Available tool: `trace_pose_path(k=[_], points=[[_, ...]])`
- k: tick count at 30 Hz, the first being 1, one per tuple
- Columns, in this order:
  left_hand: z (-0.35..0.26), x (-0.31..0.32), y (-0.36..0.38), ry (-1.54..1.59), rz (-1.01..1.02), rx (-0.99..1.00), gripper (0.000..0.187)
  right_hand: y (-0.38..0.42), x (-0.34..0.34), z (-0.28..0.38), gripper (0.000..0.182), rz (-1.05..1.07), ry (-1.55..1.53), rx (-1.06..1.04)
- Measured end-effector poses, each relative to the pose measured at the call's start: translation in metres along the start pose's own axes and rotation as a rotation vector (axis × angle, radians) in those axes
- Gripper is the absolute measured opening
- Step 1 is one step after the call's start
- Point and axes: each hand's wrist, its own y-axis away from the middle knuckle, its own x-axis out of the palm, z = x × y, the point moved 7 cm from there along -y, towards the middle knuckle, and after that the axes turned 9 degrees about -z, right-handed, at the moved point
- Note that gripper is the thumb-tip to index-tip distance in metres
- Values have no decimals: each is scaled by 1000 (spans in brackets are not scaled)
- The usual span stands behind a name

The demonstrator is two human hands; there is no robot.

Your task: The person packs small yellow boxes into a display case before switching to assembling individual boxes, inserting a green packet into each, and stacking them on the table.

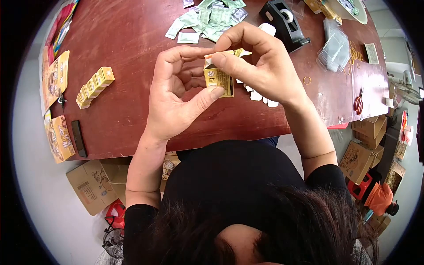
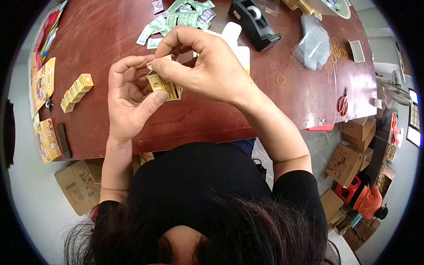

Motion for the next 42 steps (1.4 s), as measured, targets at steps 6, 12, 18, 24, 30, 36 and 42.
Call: trace_pose_path(k=[6, 12, 18, 24, 30, 36, 42], points=[[0, -5, 4, -137, 87, 45, 43, 10, -1, 20, 35, 121, 317, -457], [-1, -12, 9, -114, 153, -19, 47, 23, 13, 17, 56, 141, 520, -430], [-24, -84, -13, -1078, 33, 317, 53, 27, 5, 5, 93, 77, 635, -388], [-8, -269, -27, -1905, -171, 173, 56, 50, -59, -32, 102, -155, 1129, -292], [11, -232, -37, -1862, -187, 128, 73, 60, -58, -68, 101, -128, 1322, -253], [26, -74, -34, -966, -35, 120, 50, 59, -61, -64, 78, -146, 1245, -326], [79, 34, -4, 94, 164, -478, 40, 67, -65, -18, 80, -286, 879, -488]])
